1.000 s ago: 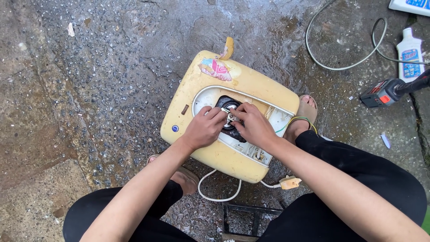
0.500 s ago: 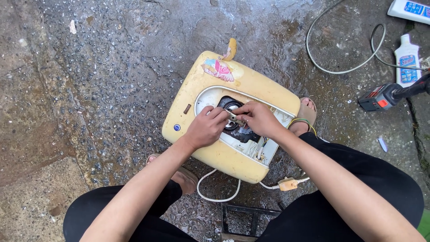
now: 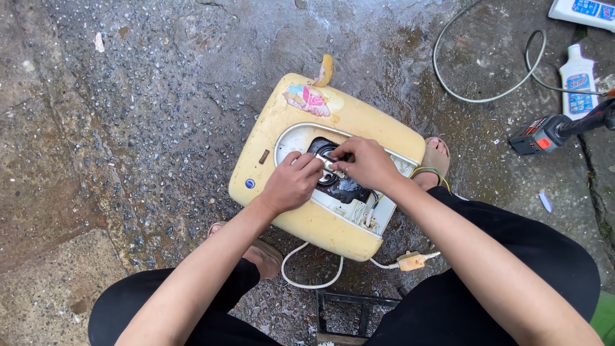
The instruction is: Reinstalling a heating element into a small water heater by aligning the flange and securing it with a bracket and nuts.
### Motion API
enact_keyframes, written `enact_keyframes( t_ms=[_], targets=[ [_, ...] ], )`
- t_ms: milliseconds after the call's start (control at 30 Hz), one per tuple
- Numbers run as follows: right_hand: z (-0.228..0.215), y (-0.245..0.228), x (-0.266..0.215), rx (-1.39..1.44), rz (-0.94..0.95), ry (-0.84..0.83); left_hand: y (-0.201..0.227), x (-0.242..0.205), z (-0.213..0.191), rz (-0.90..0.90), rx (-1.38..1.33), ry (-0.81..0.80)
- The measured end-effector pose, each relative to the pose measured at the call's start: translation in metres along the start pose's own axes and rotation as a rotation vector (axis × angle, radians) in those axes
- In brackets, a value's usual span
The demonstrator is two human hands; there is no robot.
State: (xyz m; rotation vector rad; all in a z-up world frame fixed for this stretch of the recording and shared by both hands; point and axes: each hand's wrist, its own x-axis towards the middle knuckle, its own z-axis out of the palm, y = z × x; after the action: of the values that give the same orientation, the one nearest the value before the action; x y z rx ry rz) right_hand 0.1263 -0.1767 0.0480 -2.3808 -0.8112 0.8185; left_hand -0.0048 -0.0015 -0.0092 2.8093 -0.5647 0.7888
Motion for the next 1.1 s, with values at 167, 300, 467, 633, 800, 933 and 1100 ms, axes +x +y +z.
enact_keyframes(
  t_ms=[167,300,467,633,800,933,1100],
  targets=[
    [-0.001,-0.004,-0.011,-0.182,-0.161,-0.088,0.0,-0.001,0.006,0.006,-0.027,0.066],
    [0.012,-0.004,-0.008,-0.175,-0.168,-0.043,-0.002,-0.001,0.008,0.002,-0.02,0.075],
    [0.014,-0.005,-0.007,-0.159,-0.123,-0.045,-0.001,0.001,0.007,0.002,-0.013,0.092],
    [0.006,-0.011,-0.009,-0.141,-0.148,-0.041,0.001,0.004,0.001,-0.008,-0.017,0.07],
    [0.014,0.001,-0.007,-0.038,-0.058,-0.035,0.001,0.001,0.003,-0.012,-0.009,0.052],
    [0.019,0.021,0.005,0.167,0.03,-0.047,0.002,0.003,0.001,-0.028,-0.006,0.019],
    [0.0,0.015,0.006,0.201,0.114,-0.127,0.002,0.005,-0.001,-0.039,-0.001,0.009]
  ],
)
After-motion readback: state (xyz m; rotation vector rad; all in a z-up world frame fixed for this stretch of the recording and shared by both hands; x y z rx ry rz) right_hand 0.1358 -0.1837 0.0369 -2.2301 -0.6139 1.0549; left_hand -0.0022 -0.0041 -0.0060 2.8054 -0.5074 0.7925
